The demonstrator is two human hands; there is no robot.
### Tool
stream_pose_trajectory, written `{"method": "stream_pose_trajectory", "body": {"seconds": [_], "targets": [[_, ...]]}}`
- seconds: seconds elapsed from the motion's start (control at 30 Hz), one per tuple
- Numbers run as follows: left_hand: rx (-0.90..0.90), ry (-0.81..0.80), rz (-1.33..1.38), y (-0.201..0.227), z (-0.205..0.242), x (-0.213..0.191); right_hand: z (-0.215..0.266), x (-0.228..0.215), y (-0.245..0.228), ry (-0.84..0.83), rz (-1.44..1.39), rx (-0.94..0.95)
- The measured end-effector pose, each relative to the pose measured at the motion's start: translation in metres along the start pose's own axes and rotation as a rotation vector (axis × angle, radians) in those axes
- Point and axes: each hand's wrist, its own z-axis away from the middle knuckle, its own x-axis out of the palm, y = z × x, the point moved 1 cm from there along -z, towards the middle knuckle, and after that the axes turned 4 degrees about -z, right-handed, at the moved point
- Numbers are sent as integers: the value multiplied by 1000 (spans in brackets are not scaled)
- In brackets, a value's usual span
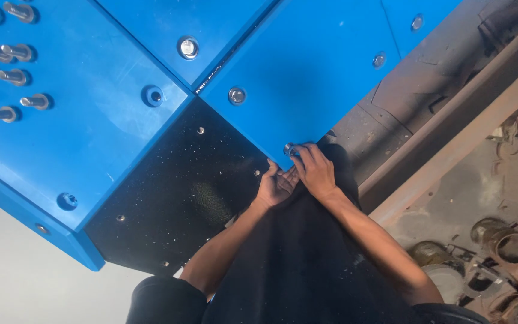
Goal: The person aligns blue plastic panels on a large blue structure and threads metal bolts by hand into pre-drilled holes along the panel edges, pressing panels into place and inserting bolts one after another around the assembly.
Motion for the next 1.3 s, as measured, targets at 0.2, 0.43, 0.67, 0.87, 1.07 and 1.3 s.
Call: {"method": "stream_pose_trajectory", "body": {"seconds": [0.2, 0.43, 0.67, 0.87, 1.07, 1.3], "targets": [[-36, -106, -41, 2, -6, -20, -9, -3, -8, 14, 94, 2], [-72, -11, -67, 5, -4, -12, -16, -4, -11, -91, 264, -193], [-72, -29, -53, 5, -6, -13, -17, 8, 5, -230, 229, -103], [-85, -19, -86, 9, 0, -7, -15, 15, 4, -229, 240, -27], [-107, -45, -97, 10, -3, -13, -6, 29, 18, -200, 254, 35], [-114, -6, -57, 11, -5, -14, 0, 44, 28, -181, 537, -2]]}}
